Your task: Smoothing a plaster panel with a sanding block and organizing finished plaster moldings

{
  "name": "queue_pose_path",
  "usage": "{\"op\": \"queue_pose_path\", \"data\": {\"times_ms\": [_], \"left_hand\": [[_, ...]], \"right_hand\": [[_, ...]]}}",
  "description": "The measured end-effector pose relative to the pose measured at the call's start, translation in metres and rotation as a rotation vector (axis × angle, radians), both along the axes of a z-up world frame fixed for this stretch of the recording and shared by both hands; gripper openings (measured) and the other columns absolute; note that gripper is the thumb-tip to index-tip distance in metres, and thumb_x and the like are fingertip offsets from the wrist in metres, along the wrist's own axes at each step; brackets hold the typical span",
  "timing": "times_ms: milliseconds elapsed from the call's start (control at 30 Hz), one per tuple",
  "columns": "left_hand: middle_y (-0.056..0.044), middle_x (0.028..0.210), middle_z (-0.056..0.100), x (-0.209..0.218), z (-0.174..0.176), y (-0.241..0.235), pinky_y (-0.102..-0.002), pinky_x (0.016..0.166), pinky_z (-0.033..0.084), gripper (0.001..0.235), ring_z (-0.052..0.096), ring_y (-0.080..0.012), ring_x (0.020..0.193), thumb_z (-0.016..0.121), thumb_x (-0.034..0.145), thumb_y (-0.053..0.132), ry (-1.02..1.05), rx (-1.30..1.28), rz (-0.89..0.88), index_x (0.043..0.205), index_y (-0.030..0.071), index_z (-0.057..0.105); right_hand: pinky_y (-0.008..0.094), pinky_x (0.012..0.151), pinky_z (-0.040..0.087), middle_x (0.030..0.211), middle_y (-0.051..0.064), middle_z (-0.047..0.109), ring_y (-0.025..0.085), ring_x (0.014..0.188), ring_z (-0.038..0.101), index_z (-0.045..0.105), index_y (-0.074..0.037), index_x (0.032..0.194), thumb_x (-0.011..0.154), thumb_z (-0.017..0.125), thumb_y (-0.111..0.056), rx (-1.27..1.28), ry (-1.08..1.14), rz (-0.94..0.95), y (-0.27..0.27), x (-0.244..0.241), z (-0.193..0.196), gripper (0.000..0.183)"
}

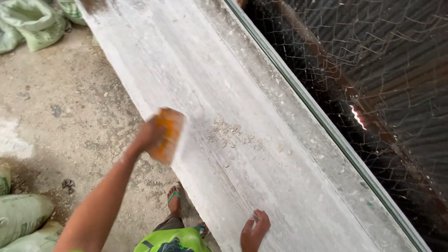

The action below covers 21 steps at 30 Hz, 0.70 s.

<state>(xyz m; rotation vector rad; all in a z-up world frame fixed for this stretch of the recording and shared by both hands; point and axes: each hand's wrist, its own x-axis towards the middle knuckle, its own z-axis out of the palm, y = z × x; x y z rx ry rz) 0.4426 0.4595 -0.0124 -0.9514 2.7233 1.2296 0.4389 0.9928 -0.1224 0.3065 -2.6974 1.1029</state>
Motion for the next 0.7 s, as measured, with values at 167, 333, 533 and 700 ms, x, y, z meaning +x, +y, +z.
{"op": "queue_pose_path", "data": {"times_ms": [167,333,533,700], "left_hand": [[-0.018,0.115,0.066,-0.040,-0.037,-0.074,-0.051,0.077,0.051,0.043,0.063,-0.0349,0.101,0.057,0.090,0.020,0.210,0.123,0.356,0.129,0.002,0.056],[-0.016,0.129,0.068,-0.167,-0.114,-0.012,-0.046,0.098,0.048,0.055,0.064,-0.0310,0.115,0.065,0.090,0.043,0.486,0.031,-0.071,0.134,0.010,0.062],[-0.015,0.080,0.066,-0.188,0.011,0.109,-0.046,0.046,0.045,0.046,0.062,-0.0373,0.062,0.044,0.092,0.003,-0.037,-0.178,-0.299,0.137,0.013,0.048],[-0.022,0.128,0.065,-0.176,-0.046,-0.022,-0.054,0.094,0.048,0.054,0.064,-0.0410,0.114,0.049,0.090,0.035,0.233,0.042,-0.247,0.136,0.007,0.053]], "right_hand": [[0.046,0.112,0.043,0.131,0.012,0.061,0.030,0.134,0.049,0.063,-0.006,0.124,0.096,0.054,-0.011,-0.019,-0.008,-0.023,-0.001,0.002,0.005,0.030],[0.044,0.111,0.045,0.135,0.013,0.057,0.029,0.136,0.047,0.058,-0.004,0.131,0.098,0.052,-0.012,0.019,-0.105,-0.069,-0.007,0.002,0.015,0.034],[0.046,0.115,0.039,0.131,0.013,0.059,0.031,0.133,0.050,0.064,-0.004,0.126,0.103,0.050,-0.025,0.107,0.034,0.008,-0.001,-0.003,0.012,0.034],[0.048,0.115,0.039,0.130,0.015,0.062,0.034,0.128,0.053,0.063,-0.002,0.126,0.107,0.043,-0.034,0.119,0.225,-0.158,0.033,-0.022,0.026,0.042]]}}
